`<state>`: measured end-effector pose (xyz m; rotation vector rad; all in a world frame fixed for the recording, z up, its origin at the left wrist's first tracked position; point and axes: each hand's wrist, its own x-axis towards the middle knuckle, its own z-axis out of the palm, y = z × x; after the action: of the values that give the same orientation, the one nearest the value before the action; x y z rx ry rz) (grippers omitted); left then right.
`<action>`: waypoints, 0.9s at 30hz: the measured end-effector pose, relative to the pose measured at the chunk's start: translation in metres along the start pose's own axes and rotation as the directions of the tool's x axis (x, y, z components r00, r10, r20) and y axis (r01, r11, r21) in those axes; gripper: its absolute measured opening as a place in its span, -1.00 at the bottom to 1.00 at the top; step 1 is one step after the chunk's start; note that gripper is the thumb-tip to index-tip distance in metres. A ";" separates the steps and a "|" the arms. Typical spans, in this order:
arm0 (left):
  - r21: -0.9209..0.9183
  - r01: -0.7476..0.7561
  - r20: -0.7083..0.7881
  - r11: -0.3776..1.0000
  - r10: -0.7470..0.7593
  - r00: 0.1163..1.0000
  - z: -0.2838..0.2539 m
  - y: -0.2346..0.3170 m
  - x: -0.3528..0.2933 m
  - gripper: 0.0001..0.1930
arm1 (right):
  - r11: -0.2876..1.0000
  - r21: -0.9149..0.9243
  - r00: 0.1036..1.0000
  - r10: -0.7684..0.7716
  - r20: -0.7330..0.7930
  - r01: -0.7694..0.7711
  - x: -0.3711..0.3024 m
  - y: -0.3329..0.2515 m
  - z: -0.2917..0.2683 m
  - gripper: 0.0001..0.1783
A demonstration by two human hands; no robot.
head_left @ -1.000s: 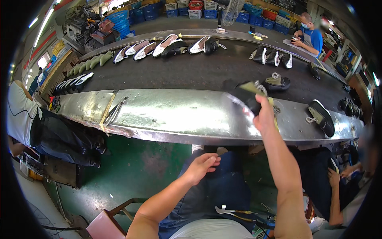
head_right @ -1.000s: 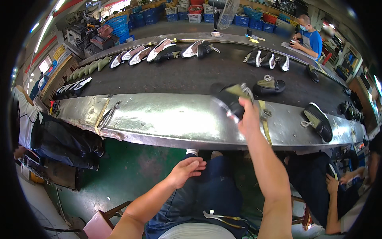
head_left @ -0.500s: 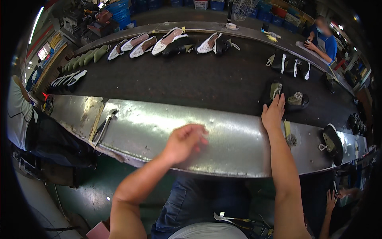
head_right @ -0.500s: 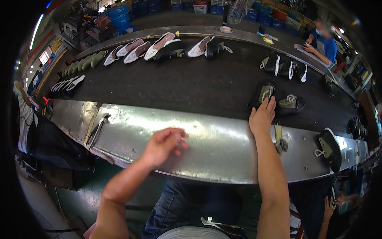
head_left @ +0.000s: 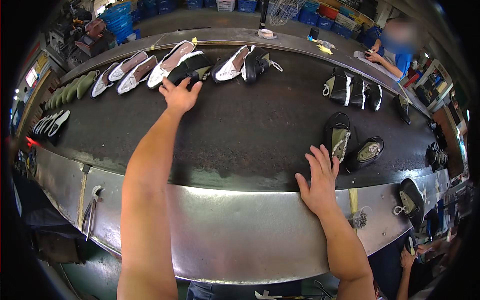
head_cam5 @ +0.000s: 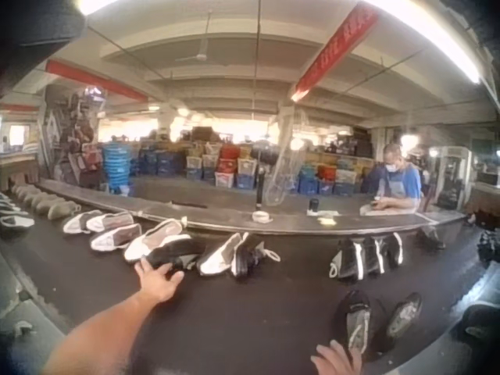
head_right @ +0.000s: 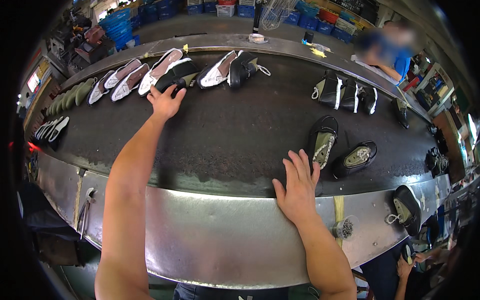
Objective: Assembling and finishing footwear on a shoe factory production line using pliers.
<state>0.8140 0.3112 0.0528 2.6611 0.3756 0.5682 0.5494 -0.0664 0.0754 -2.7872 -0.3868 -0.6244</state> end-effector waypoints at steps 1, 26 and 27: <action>0.045 0.038 -0.015 0.998 -0.038 0.999 0.000 0.022 -0.006 -0.35 | 1.000 0.000 1.000 -0.001 0.008 0.001 0.001 -0.001 0.000 -0.41; -0.067 -0.180 0.158 0.981 0.188 0.969 0.053 0.168 0.008 -0.07 | 0.984 0.168 0.996 0.049 0.073 -0.060 0.010 0.000 0.015 -0.43; -0.010 -0.201 0.107 0.979 0.201 0.974 0.061 0.177 -0.009 -0.08 | 0.987 0.152 0.996 0.049 0.075 -0.060 0.009 0.000 0.016 -0.43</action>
<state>0.8632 0.1319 0.0743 2.7344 0.0748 0.4811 0.5632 -0.0600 0.0656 -2.6676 -0.3556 -0.4628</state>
